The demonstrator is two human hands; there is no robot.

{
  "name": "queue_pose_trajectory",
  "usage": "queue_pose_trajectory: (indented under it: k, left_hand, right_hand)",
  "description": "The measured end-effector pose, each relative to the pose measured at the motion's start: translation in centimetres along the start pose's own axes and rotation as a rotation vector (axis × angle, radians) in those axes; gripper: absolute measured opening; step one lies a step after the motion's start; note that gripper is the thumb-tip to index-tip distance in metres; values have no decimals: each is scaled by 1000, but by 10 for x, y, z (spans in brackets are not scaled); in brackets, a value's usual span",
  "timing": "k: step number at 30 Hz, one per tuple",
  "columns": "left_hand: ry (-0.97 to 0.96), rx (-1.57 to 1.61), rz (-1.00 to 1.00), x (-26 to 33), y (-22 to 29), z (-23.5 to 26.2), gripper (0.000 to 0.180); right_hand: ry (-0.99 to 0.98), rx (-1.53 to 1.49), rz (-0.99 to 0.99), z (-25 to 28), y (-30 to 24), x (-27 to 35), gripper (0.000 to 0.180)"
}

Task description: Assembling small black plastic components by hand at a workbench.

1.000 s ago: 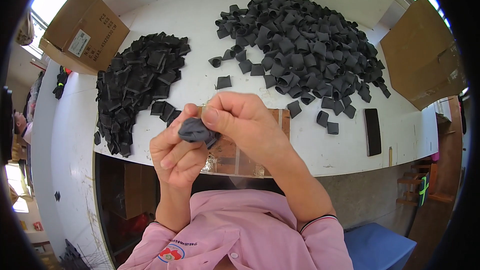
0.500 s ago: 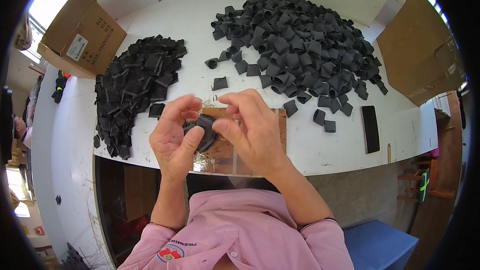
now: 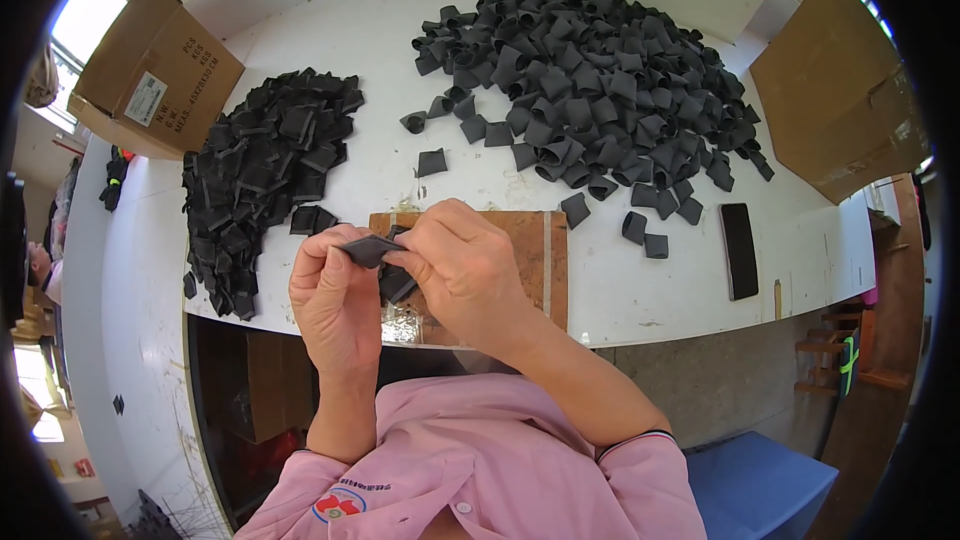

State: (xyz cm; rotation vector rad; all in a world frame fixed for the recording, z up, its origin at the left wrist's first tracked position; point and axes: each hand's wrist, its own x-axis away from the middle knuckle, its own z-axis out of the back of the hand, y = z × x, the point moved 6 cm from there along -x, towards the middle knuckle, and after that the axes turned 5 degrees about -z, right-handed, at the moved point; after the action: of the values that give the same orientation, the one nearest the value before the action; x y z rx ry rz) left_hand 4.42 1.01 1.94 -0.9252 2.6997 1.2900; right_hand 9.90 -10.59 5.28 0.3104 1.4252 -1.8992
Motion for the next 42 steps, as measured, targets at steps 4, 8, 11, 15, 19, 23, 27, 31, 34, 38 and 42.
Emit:
queue_pose_trajectory:
  k: [4, 8, 11, 15, 19, 23, 27, 31, 34, 38, 42]
  left_hand:
    - [-34, -35, -11, -1, -2, 5, 9]
    - [-42, 248, 92, -8, -11, 5, 9]
    - [7, 271, 153, -6, -17, 4, 8]
    - [-21, 27, 59, -6, -9, 2, 10]
    - [-96, -180, -62, -7, -2, 8, 8]
    - [-86, -588, -38, -2, -8, 10, 7]
    - [120, -885, -214, -4, -13, 53, 6]
    - [314, -1549, -306, -35, 0, 143, 22]
    - [183, -1821, -431, -56, 14, 173, 27]
    - [-166, -2105, -129, -75, 1, 194, 26]
    - [-391, -2293, -117, -83, -11, 200, 5]
  right_hand:
    - [47, 27, 31, -3, -3, 5, 15]
    - [-25, 45, -46, 2, -11, -5, 14]
    - [-44, 98, 36, 2, -8, -8, 15]
    - [38, 61, 92, -1, 0, 3, 18]
    - [38, 84, 98, -7, -3, 6, 19]
    - [-22, 156, 106, -4, -9, 0, 13]
    - [72, -615, -487, 34, 28, -27, 21]
    - [208, -397, -615, 39, 62, -13, 35]
    - [-29, -478, -741, 13, 59, 26, 32]
    - [-90, -419, -818, 3, 58, 45, 31]
    - [-186, -396, -855, -4, 54, 51, 29]
